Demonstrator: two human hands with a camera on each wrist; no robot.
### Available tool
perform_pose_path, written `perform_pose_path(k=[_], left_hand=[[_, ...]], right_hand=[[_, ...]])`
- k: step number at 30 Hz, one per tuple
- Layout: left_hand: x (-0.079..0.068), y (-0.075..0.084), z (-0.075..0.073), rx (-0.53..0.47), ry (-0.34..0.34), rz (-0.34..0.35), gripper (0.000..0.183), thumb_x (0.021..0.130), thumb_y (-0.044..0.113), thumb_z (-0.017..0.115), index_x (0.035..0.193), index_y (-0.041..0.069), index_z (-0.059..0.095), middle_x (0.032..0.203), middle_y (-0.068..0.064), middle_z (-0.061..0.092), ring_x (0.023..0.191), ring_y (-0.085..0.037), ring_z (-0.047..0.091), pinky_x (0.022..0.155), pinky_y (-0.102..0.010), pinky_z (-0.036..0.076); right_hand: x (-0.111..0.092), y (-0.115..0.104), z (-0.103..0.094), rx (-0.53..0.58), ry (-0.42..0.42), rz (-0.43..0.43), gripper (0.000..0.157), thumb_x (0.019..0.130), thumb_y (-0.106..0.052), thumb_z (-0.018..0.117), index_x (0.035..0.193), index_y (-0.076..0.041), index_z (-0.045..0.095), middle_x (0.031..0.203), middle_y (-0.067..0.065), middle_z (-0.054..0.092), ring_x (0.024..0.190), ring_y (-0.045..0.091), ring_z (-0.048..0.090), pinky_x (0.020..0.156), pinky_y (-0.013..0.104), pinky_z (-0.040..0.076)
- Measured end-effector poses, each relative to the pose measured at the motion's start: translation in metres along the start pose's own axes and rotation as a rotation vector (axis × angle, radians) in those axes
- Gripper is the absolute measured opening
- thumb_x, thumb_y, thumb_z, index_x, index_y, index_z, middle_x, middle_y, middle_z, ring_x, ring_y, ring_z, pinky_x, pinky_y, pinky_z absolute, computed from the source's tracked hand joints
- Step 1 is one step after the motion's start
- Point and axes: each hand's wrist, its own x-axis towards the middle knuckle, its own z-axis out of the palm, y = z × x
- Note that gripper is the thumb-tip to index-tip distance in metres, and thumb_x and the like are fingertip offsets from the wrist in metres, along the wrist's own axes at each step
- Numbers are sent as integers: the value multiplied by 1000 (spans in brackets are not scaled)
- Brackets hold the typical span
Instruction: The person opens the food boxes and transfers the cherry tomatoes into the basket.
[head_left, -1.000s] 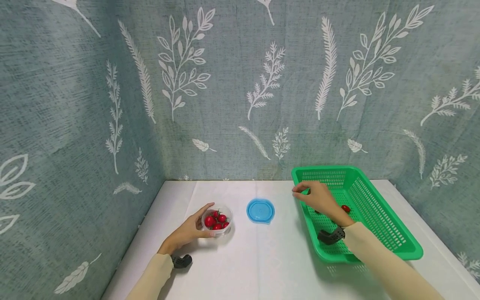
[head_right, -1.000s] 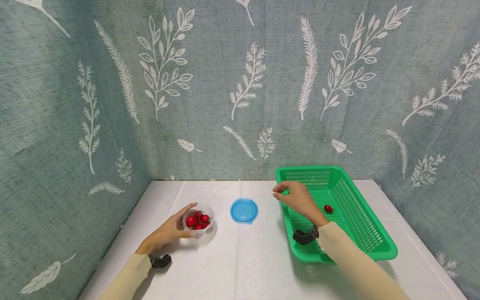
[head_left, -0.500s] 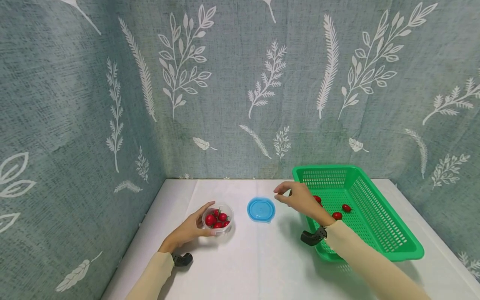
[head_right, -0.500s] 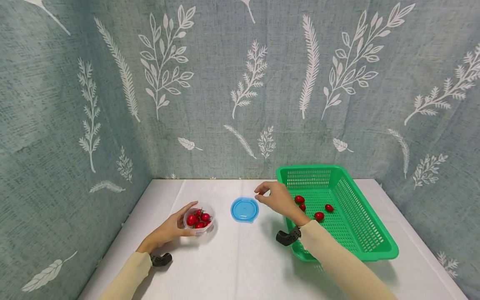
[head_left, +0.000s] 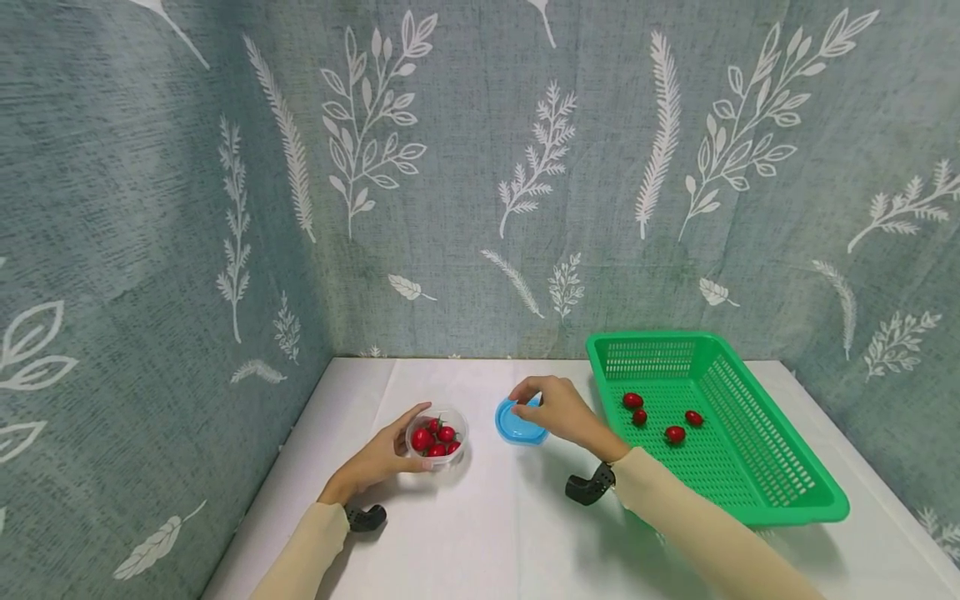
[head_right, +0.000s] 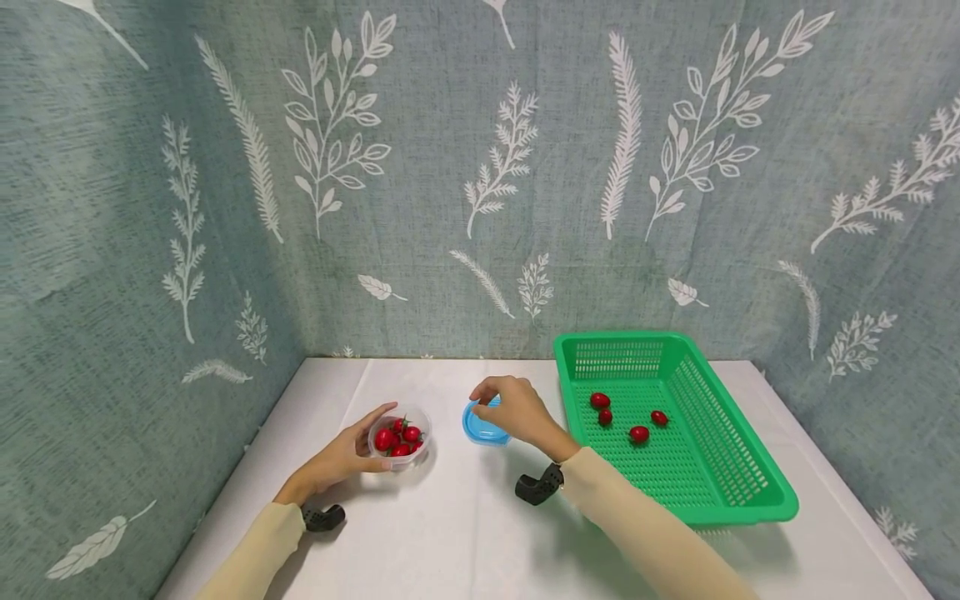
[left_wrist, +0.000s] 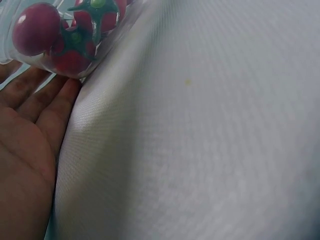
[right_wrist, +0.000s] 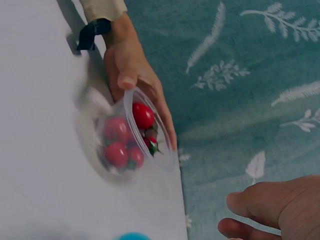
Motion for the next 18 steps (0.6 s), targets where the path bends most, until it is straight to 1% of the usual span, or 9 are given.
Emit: perform_pose_path(k=[4, 10, 14, 18], left_hand=[[-1, -1, 0, 5, -1, 2, 104, 86, 20, 87, 166, 21, 20, 164, -13, 32, 150, -34, 31, 118, -53, 28], [-2, 0, 0, 3, 14, -14, 104, 84, 19, 88, 165, 26, 23, 163, -11, 34, 151, -33, 30, 119, -52, 27], [-1, 2, 1, 8, 24, -25, 106, 83, 20, 89, 166, 22, 22, 163, -12, 34, 151, -33, 31, 118, -51, 28], [0, 3, 3, 0, 19, -30, 108, 83, 21, 89, 166, 19, 20, 163, -12, 34, 149, -32, 34, 118, -49, 30]], right_hand=[[3, -5, 12, 1, -3, -8, 9, 94, -16, 76, 102, -13, 78, 91, -6, 72, 75, 11, 60, 68, 31, 50], [7, -17, 28, 15, -6, -22, 8, 93, -15, 77, 101, -17, 78, 89, -6, 73, 82, 15, 66, 73, 33, 53], [11, -24, 40, 24, -23, -40, 10, 92, -16, 77, 102, -16, 78, 89, -7, 73, 78, 12, 65, 68, 29, 52], [15, -30, 51, 43, -50, -50, 12, 93, -16, 76, 105, -13, 78, 91, -6, 73, 65, 10, 59, 59, 27, 49]])
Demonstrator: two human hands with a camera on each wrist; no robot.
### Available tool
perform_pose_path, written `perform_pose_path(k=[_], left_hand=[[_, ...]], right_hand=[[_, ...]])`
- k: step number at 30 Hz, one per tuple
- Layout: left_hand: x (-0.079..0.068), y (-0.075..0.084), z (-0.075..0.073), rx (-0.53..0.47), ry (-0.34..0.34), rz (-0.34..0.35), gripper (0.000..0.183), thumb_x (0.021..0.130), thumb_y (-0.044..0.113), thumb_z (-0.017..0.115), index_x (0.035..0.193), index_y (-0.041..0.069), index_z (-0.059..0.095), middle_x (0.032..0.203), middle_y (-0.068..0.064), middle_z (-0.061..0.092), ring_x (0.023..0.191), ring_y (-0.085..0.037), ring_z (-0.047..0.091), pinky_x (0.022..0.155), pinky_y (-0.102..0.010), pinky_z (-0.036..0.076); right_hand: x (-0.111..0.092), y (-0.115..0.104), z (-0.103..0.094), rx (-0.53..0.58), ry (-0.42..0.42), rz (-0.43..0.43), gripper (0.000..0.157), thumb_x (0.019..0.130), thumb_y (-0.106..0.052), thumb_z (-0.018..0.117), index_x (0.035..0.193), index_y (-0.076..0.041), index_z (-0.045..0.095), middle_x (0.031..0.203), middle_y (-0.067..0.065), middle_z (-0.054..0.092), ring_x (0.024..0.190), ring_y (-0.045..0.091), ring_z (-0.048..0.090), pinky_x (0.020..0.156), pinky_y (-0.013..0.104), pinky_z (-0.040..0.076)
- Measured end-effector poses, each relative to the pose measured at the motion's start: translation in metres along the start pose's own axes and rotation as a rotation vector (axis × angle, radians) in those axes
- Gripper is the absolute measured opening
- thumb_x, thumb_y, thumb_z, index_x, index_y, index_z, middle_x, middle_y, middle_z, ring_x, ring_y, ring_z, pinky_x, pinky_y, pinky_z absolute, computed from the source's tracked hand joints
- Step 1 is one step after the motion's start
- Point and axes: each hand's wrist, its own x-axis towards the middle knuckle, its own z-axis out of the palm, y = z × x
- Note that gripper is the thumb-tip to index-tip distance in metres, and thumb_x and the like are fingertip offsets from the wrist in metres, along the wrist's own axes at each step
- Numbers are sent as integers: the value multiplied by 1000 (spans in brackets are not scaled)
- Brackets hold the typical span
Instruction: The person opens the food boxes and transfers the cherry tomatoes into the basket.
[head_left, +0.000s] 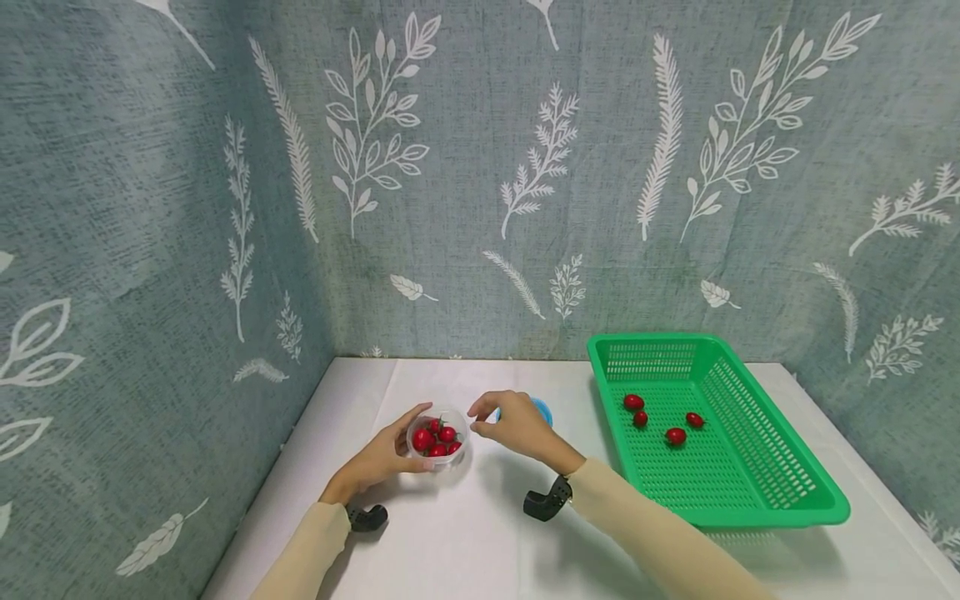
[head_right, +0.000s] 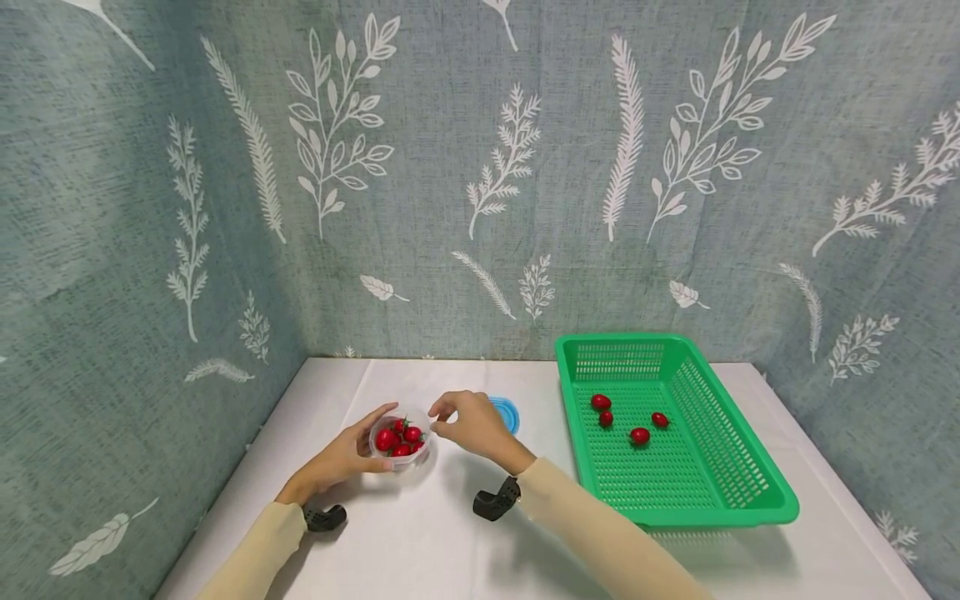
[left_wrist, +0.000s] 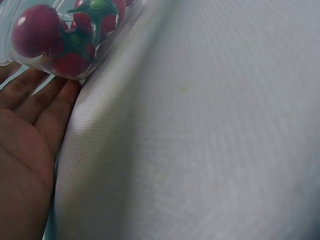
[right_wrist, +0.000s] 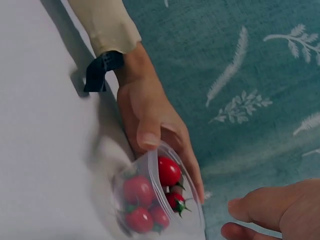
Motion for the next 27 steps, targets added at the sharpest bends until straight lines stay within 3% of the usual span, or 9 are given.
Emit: perform_pose_path(k=[3, 10, 14, 22, 26, 27], left_hand=[[0, 0, 0, -7, -10, 10, 108, 83, 21, 89, 166, 16, 20, 162, -13, 36, 148, -32, 37, 117, -49, 32], [0, 2, -2, 17, -9, 30, 105, 83, 21, 89, 165, 17, 23, 158, -12, 43, 141, -31, 47, 112, -47, 41], [0, 2, -4, 27, -7, 33, 106, 82, 20, 90, 165, 16, 24, 157, -12, 44, 139, -30, 48, 111, -45, 43], [-1, 2, -5, 7, -21, 34, 106, 83, 18, 89, 165, 15, 22, 160, -11, 40, 140, -29, 47, 106, -32, 46], [0, 2, -4, 21, -13, 31, 105, 84, 21, 89, 165, 17, 22, 158, -10, 42, 140, -29, 47, 107, -37, 47], [0, 2, -4, 26, -10, 28, 106, 84, 21, 89, 165, 17, 22, 158, -10, 43, 140, -29, 47, 107, -38, 47]], right_hand=[[3, -2, 7, 16, -14, -5, 12, 94, -14, 75, 105, -13, 78, 93, -3, 73, 60, 10, 56, 56, 27, 47], [9, -3, 23, 20, -13, -31, 13, 93, -12, 75, 106, -8, 78, 96, 1, 75, 71, 7, 60, 61, 25, 49], [13, -4, 31, 59, -23, -18, 16, 93, -11, 75, 108, -5, 77, 100, 5, 76, 68, 8, 62, 59, 25, 51], [25, -4, 44, 113, -59, 26, 21, 95, -11, 75, 114, -5, 76, 114, 12, 74, 64, 23, 71, 53, 24, 54], [28, -2, 51, 86, -105, 53, 24, 94, -14, 77, 117, -7, 76, 117, 10, 74, 63, 24, 71, 54, 28, 55], [29, -2, 53, 65, -113, 54, 24, 94, -16, 77, 117, -8, 76, 118, 8, 74, 69, 25, 72, 58, 28, 56]])
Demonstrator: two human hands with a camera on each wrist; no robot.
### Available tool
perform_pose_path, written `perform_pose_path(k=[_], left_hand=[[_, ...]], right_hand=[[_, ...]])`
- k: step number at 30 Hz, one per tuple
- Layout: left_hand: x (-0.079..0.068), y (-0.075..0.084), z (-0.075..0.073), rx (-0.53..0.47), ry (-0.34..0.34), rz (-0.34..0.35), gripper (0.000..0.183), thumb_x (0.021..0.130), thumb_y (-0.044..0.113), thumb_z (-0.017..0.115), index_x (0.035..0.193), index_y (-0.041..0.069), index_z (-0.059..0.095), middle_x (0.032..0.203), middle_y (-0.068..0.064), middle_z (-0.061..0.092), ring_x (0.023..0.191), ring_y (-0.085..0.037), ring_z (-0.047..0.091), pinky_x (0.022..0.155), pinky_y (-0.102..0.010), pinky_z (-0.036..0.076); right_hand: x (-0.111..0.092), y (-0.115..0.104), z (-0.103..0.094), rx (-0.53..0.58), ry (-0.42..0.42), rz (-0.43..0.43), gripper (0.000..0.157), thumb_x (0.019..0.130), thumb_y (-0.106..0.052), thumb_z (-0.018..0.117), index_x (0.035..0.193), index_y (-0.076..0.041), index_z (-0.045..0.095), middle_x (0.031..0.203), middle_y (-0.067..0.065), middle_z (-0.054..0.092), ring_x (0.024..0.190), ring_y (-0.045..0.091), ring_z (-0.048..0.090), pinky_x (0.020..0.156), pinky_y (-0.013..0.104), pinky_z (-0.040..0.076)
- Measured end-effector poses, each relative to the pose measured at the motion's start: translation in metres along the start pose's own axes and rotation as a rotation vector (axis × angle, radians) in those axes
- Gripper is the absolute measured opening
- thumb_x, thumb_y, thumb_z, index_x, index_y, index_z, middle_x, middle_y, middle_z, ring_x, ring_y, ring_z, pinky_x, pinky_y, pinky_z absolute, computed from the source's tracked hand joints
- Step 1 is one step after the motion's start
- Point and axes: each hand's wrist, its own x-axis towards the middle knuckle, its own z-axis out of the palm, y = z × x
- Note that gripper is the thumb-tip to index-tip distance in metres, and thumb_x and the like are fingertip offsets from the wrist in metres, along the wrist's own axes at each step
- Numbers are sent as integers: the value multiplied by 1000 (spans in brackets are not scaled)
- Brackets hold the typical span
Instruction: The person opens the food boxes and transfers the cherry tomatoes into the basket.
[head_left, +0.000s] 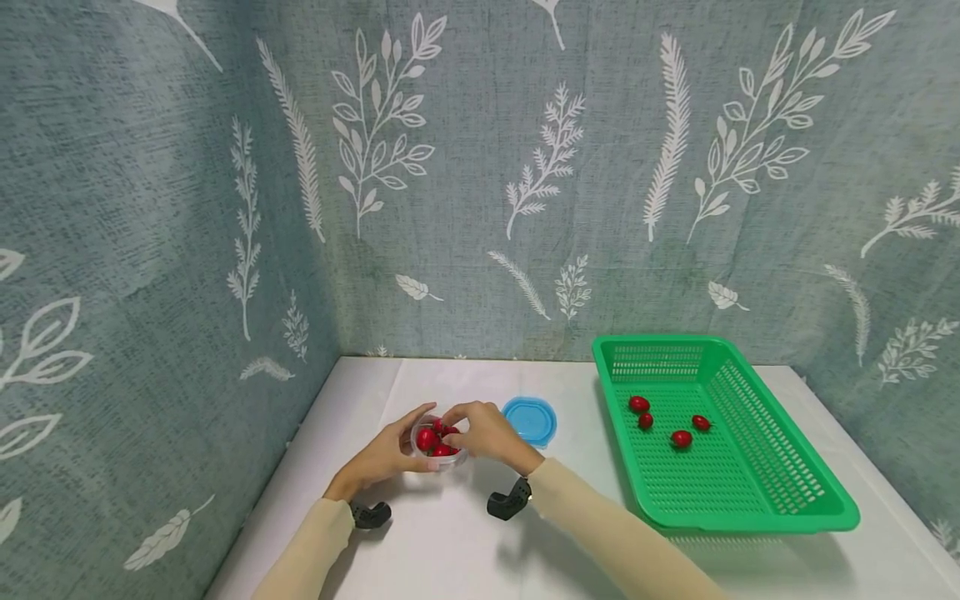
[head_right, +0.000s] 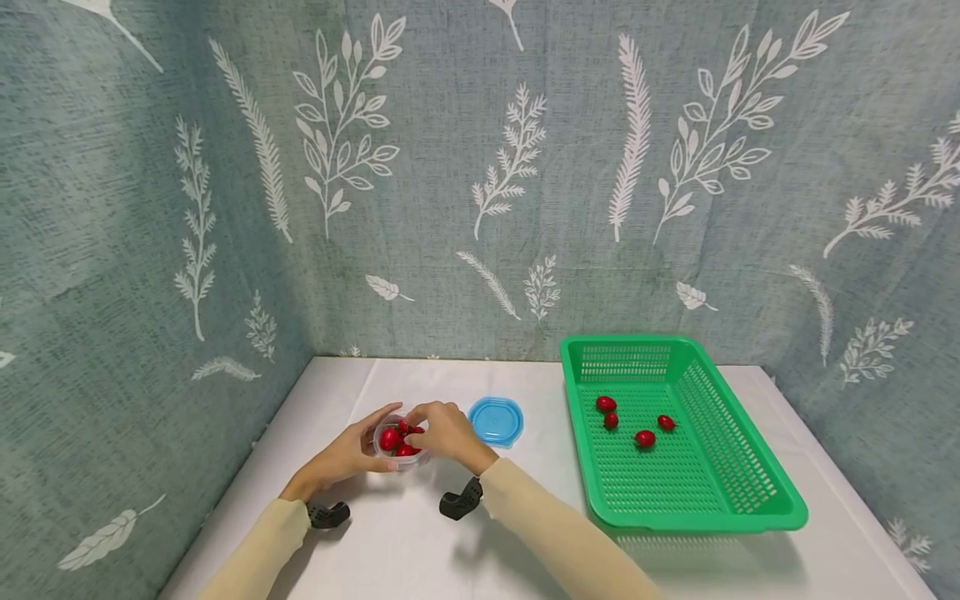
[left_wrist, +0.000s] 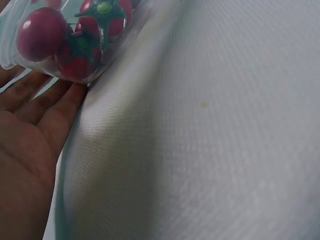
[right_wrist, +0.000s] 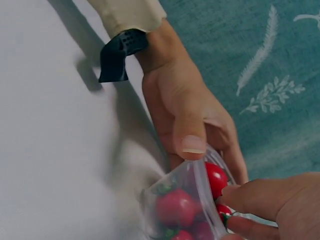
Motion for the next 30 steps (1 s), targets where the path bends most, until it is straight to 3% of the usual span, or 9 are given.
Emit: perform_pose_path(k=[6, 12, 19, 30], left_hand=[[0, 1, 1, -2, 7, -10, 106, 83, 21, 89, 165, 19, 23, 158, -10, 42, 140, -29, 47, 109, -43, 45], [1, -2, 0, -23, -8, -9, 105, 83, 21, 89, 165, 24, 23, 159, -10, 41, 141, -28, 46, 110, -42, 44], [1, -3, 0, -32, -12, -1, 106, 85, 19, 88, 166, 19, 20, 157, -11, 42, 138, -27, 49, 107, -36, 47], [-2, -1, 0, -55, -35, 32, 106, 85, 16, 87, 166, 18, 18, 156, -10, 44, 137, -25, 51, 104, -28, 47]], right_hand=[[3, 0, 5, -96, 24, -39, 22, 94, -21, 78, 113, -10, 78, 110, 1, 77, 106, 23, 69, 82, 33, 55], [7, -3, 4, -139, 21, -47, 20, 93, -23, 79, 108, -9, 79, 99, -2, 78, 90, 15, 71, 70, 26, 52], [11, -10, 7, -229, -56, -50, 18, 92, -25, 80, 102, -10, 82, 93, -4, 78, 71, 5, 64, 60, 20, 49], [12, -9, 15, -213, -77, -106, 11, 93, -23, 79, 99, -14, 81, 89, -8, 76, 66, 2, 57, 57, 20, 45]])
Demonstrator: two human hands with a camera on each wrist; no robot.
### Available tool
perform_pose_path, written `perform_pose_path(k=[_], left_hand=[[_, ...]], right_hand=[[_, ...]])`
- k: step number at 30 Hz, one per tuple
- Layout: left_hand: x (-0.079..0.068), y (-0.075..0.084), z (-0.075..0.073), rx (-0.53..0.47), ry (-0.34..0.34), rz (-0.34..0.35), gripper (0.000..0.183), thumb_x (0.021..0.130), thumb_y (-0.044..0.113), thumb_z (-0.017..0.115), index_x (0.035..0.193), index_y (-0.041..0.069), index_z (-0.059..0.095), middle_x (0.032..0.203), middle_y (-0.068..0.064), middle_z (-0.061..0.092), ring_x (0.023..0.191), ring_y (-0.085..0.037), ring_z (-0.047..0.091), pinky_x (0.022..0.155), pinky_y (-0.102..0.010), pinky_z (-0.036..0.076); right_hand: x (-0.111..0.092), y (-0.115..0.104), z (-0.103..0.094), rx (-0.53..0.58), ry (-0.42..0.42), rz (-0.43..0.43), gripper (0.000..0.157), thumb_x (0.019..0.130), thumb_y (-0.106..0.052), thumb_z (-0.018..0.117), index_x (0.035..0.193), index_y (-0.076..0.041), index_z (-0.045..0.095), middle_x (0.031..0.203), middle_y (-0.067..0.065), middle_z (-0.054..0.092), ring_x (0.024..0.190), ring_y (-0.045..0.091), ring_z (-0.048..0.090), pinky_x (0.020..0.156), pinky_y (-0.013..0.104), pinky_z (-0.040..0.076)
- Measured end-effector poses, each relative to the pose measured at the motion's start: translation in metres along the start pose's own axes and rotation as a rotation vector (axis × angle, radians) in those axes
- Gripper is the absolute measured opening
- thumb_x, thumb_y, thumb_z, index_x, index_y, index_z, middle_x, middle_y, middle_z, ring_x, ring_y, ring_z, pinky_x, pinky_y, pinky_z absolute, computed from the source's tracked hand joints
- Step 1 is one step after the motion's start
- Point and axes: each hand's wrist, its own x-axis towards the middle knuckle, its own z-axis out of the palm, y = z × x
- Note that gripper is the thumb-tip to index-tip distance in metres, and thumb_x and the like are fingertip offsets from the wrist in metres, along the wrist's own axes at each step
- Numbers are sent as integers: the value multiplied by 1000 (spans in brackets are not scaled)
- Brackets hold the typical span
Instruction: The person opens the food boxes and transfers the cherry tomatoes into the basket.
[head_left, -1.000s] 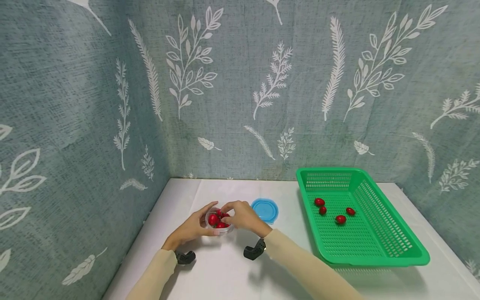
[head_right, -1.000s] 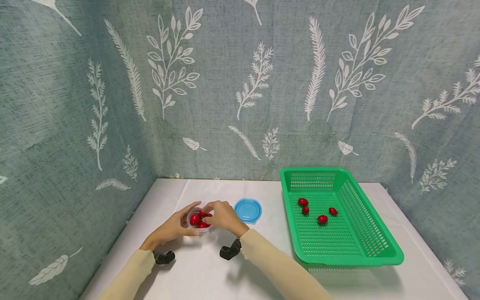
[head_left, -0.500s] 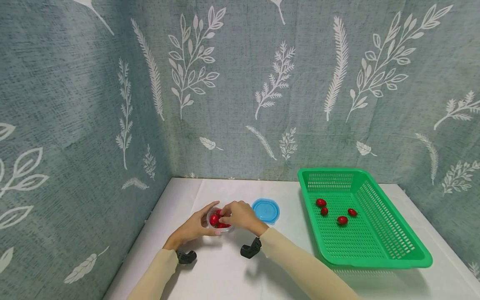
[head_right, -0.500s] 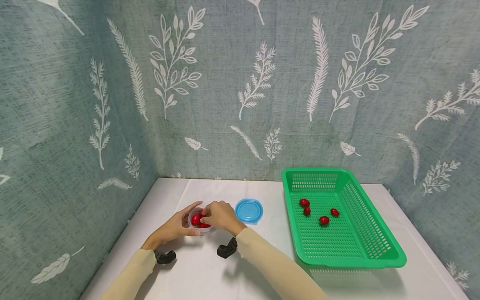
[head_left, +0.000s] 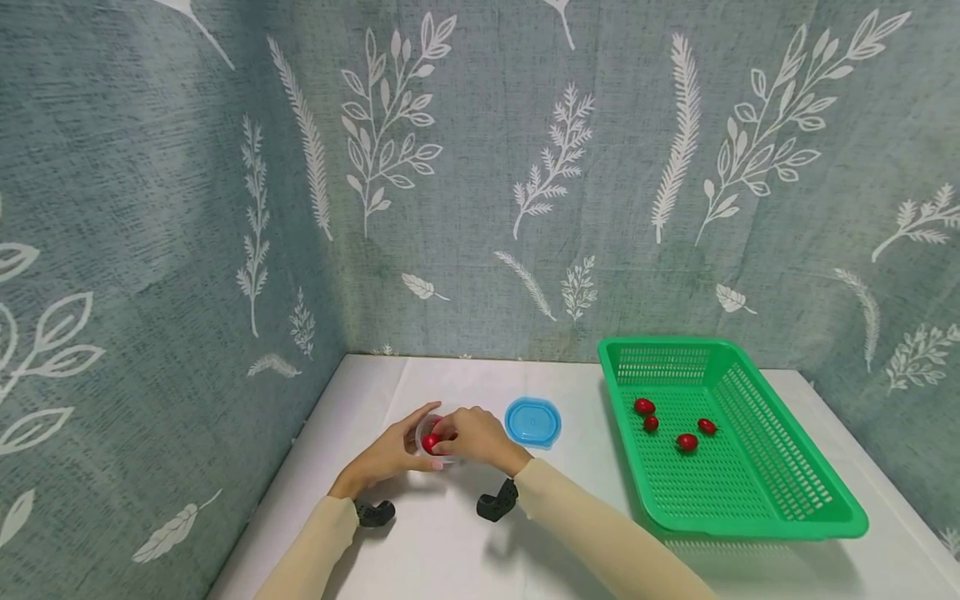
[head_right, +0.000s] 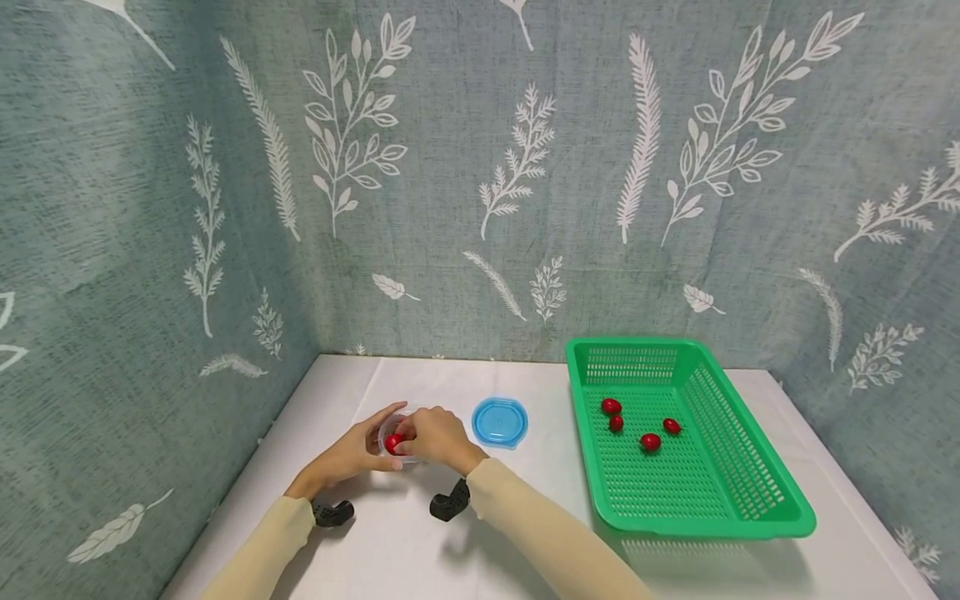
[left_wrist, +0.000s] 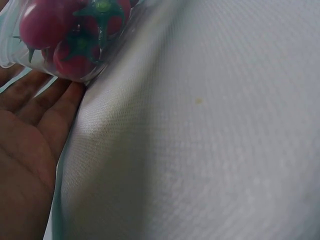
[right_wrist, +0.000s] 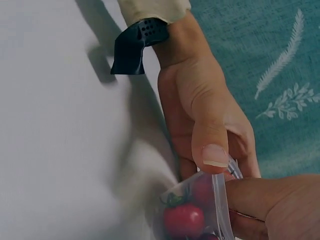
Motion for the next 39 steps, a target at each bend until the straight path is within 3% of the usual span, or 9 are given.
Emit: perform_pose_path(k=[11, 16, 25, 34, 39], left_hand=[[0, -2, -2, 5, -7, 0, 106, 86, 15, 86, 166, 18, 18, 157, -8, 43, 140, -24, 46, 108, -29, 43], [0, -1, -2, 24, 4, -7, 105, 86, 17, 87, 166, 20, 19, 158, -7, 42, 142, -25, 44, 112, -36, 40], [-1, -2, -1, 40, 6, -17, 105, 86, 18, 87, 166, 20, 19, 157, -8, 42, 142, -26, 44, 114, -43, 39], [-1, -1, -1, 25, 8, -4, 104, 86, 15, 86, 166, 20, 20, 156, -8, 43, 142, -26, 44, 112, -36, 41], [-1, 1, 0, 22, 9, -10, 104, 85, 16, 87, 166, 22, 21, 156, -7, 43, 142, -26, 44, 112, -37, 41]], right_hand=[[-1, 6, 1, 113, -19, -19, 13, 93, -26, 79, 98, -15, 81, 91, -11, 74, 70, 1, 56, 61, 20, 44], [-2, 6, -1, 136, -30, -28, 14, 94, -26, 78, 100, -14, 80, 94, -9, 75, 74, 1, 57, 63, 20, 45], [-4, 4, -1, 179, -10, 31, 13, 90, -24, 83, 93, -13, 79, 79, -12, 70, 66, 2, 53, 58, 20, 41], [-3, 5, 2, 183, 2, 59, 20, 90, -29, 83, 93, -10, 83, 80, -10, 74, 60, 2, 50, 53, 20, 38], [-3, 5, 2, 186, 6, 58, 18, 90, -27, 83, 95, -10, 83, 86, -8, 76, 67, 1, 56, 58, 20, 43]])
